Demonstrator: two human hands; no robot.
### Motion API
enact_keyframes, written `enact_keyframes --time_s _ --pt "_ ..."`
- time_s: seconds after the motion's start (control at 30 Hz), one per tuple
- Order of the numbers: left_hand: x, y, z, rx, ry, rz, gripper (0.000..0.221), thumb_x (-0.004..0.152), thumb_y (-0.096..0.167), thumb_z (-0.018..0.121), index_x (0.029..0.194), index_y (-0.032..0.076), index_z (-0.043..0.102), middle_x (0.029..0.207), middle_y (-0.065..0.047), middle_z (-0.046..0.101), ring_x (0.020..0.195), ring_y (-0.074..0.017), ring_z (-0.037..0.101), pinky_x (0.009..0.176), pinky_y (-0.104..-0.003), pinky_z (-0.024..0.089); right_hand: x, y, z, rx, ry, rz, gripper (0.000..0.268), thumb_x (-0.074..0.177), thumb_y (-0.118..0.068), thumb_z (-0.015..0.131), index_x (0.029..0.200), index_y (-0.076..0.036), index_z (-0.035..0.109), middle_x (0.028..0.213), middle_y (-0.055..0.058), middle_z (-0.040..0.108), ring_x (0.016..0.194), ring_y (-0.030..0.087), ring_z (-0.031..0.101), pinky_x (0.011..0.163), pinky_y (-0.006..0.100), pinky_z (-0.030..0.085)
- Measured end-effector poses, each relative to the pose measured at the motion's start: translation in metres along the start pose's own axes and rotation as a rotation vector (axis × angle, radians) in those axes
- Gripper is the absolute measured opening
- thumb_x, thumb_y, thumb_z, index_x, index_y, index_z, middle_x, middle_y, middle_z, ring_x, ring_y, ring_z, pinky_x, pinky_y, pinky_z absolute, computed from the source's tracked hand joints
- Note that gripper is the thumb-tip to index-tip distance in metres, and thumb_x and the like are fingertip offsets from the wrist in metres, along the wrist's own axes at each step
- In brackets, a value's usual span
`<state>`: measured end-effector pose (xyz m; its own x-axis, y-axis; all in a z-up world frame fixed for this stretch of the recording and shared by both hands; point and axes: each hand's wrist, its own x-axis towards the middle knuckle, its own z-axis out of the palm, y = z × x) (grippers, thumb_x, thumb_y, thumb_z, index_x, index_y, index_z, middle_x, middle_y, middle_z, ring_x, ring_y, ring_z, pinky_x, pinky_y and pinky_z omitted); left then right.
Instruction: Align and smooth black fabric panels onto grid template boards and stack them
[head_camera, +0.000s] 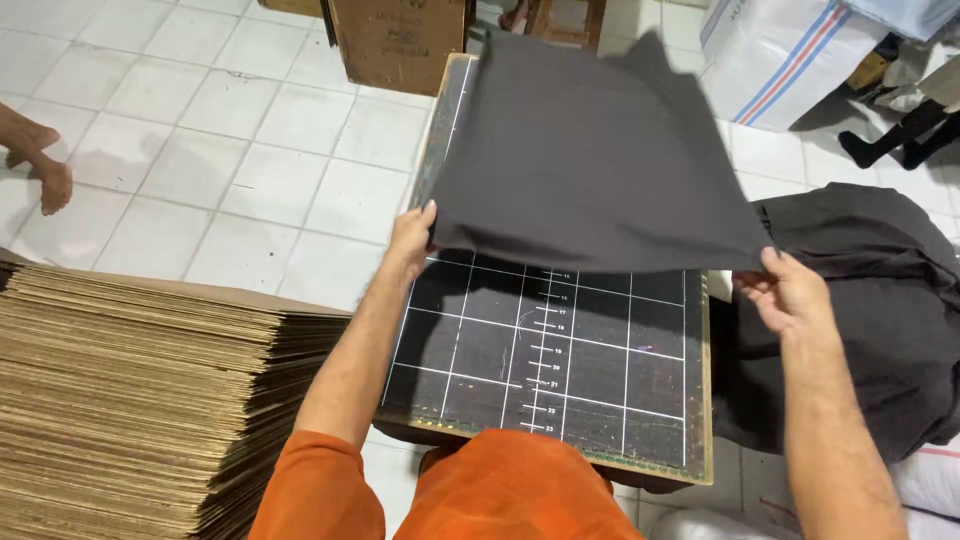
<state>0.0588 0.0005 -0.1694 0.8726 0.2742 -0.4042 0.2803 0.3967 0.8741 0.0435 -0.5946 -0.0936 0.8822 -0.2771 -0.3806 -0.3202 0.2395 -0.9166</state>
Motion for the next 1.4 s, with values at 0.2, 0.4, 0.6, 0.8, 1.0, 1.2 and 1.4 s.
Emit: enact_keyframes --time_s 0.2,0.4,0.6,0.8,1.0,1.2,1.4 --pt "0.023 0.03 0.012 0.112 -0.081 -0.063 0.027 0.1 0.028 0.064 0.102 0.003 0.074 0.1 -0.016 0.077 0.087 -0.0268 0.074 0.068 -0.048 0.065 0.012 -0.035 0.04 -0.141 0.115 0.079 0.05 0.098 -0.016 0.067 0.144 -0.001 0.052 0.134 0.013 0.067 0.108 0.017 0.073 0.091 0.031 0.068" --pt "0.064 0.163 0.072 -0.071 -0.238 0.57 0.034 0.1 0.022 0.065 0.125 -0.001 0.069 0.127 -0.012 0.07 0.116 -0.0171 0.064 0.108 -0.035 0.052 0.17 -0.045 -0.042 0.223 0.021 -0.536 0.018 0.098 -0.042 0.075 0.112 -0.03 0.074 0.125 -0.004 0.078 0.125 0.018 0.076 0.122 0.045 0.066" --pt "0.075 0.191 0.109 -0.352 -0.231 0.513 0.032 0.1 0.029 0.064 0.121 0.005 0.07 0.115 -0.013 0.078 0.1 -0.024 0.075 0.085 -0.042 0.063 0.238 0.009 -0.044 0.498 -0.285 -0.204 0.025 0.112 -0.028 0.054 0.129 -0.021 0.071 0.129 -0.012 0.075 0.128 0.0 0.069 0.135 0.017 0.052" --pt "0.16 0.04 0.046 0.307 0.378 0.424 0.038 0.095 0.032 0.068 0.064 0.016 0.054 0.064 0.007 0.042 0.064 -0.0063 0.038 0.051 -0.031 0.034 0.117 0.003 0.095 -0.607 -0.024 -0.649 0.056 0.112 0.014 0.054 0.162 -0.003 0.035 0.15 0.047 0.044 0.055 0.024 0.057 0.042 0.034 0.046" --pt "0.117 -0.04 -0.017 1.466 0.471 0.712 0.057 0.083 0.012 0.06 0.135 0.035 0.069 0.064 -0.02 0.065 0.061 -0.0434 0.061 0.062 -0.054 0.044 0.079 0.038 0.081 -1.782 0.011 -0.25 0.069 0.102 -0.028 0.046 0.17 -0.039 0.04 0.085 0.026 0.079 0.078 0.047 0.077 0.07 0.053 0.058" --pt "0.028 -0.058 -0.052 1.638 0.445 0.874 0.047 0.079 0.013 0.074 0.122 0.03 0.079 0.057 -0.006 0.062 0.068 -0.031 0.052 0.062 -0.045 0.039 -0.008 0.047 0.053 -1.649 -0.107 0.01 0.072 0.098 -0.032 0.046 0.167 -0.042 0.029 0.129 0.027 0.07 0.109 0.056 0.067 0.091 0.062 0.052" --pt "-0.059 -0.08 -0.089 1.69 0.437 0.807 0.047 0.08 0.011 0.076 0.122 0.031 0.077 0.06 -0.003 0.059 0.063 -0.0254 0.055 0.06 -0.041 0.039 -0.09 0.081 0.02 -1.675 -0.106 0.148 0.073 0.095 -0.039 0.046 0.164 -0.053 0.024 0.13 0.023 0.071 0.112 0.052 0.068 0.094 0.059 0.053"
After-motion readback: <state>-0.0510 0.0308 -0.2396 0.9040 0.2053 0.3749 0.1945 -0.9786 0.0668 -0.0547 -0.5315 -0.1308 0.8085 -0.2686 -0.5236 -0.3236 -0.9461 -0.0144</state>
